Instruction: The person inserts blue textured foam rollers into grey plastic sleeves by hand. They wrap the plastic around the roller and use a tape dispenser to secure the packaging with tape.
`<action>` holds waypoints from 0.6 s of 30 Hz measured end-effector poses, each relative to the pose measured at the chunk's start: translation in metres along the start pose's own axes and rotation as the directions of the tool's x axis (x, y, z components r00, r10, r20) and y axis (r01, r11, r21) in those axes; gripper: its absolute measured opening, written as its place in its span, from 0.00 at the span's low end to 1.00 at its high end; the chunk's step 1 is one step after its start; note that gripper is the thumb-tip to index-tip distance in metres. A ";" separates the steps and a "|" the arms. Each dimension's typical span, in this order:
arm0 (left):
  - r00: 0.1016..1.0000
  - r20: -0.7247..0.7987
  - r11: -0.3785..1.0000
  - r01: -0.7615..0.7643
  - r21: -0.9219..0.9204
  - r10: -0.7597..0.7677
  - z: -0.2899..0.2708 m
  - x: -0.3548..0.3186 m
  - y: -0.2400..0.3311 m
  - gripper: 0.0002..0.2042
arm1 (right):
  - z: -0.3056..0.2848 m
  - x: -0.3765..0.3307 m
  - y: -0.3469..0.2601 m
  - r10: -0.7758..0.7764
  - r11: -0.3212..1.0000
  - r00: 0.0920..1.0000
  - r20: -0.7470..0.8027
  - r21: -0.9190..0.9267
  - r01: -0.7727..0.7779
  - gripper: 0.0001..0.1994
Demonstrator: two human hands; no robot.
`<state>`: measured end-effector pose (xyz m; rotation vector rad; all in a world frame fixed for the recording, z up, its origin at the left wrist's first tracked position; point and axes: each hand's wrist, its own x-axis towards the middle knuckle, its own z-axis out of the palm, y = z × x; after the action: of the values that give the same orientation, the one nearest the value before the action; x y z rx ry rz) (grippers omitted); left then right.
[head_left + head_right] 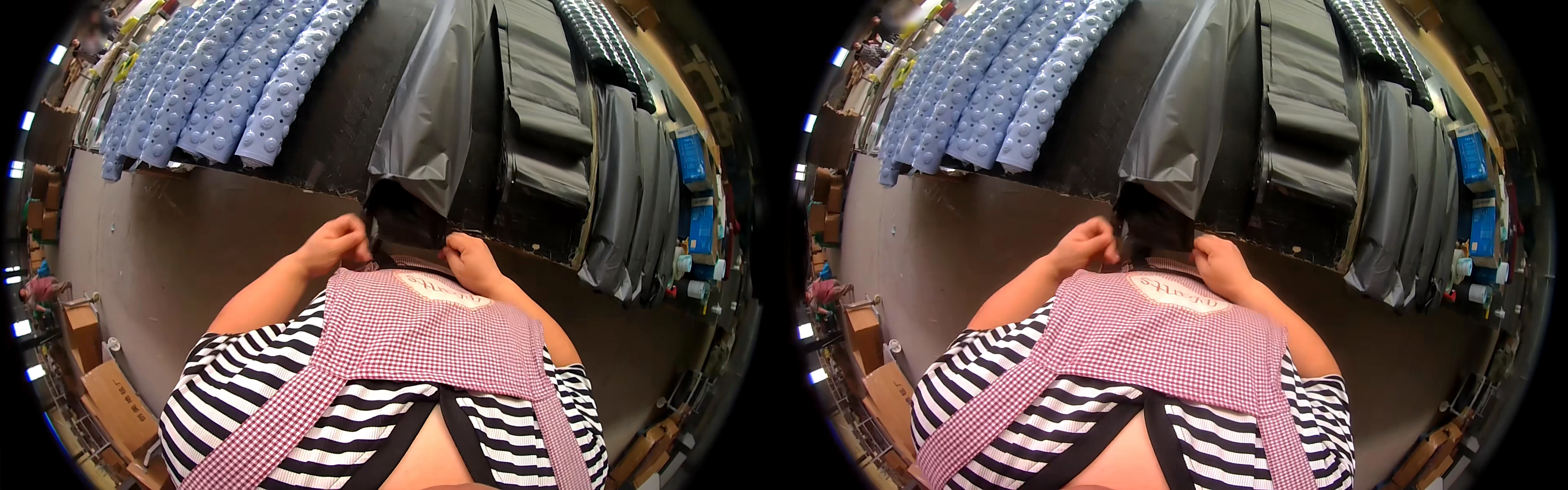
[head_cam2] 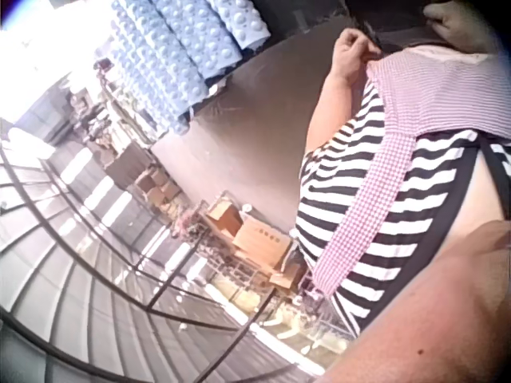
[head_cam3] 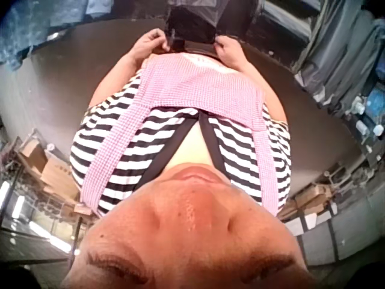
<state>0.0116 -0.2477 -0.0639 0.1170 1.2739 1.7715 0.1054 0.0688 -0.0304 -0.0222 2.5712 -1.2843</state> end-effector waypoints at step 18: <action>0.408 0.661 -0.530 -0.397 0.749 0.630 -0.049 0.104 0.090 0.13 | -0.058 0.099 -0.012 -0.741 0.412 0.666 0.089 -0.723 0.555 0.06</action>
<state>-0.1301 -0.2113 -0.0575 2.0904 2.8355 0.8920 -0.0052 0.0938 -0.0103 -1.2322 3.2518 -0.3069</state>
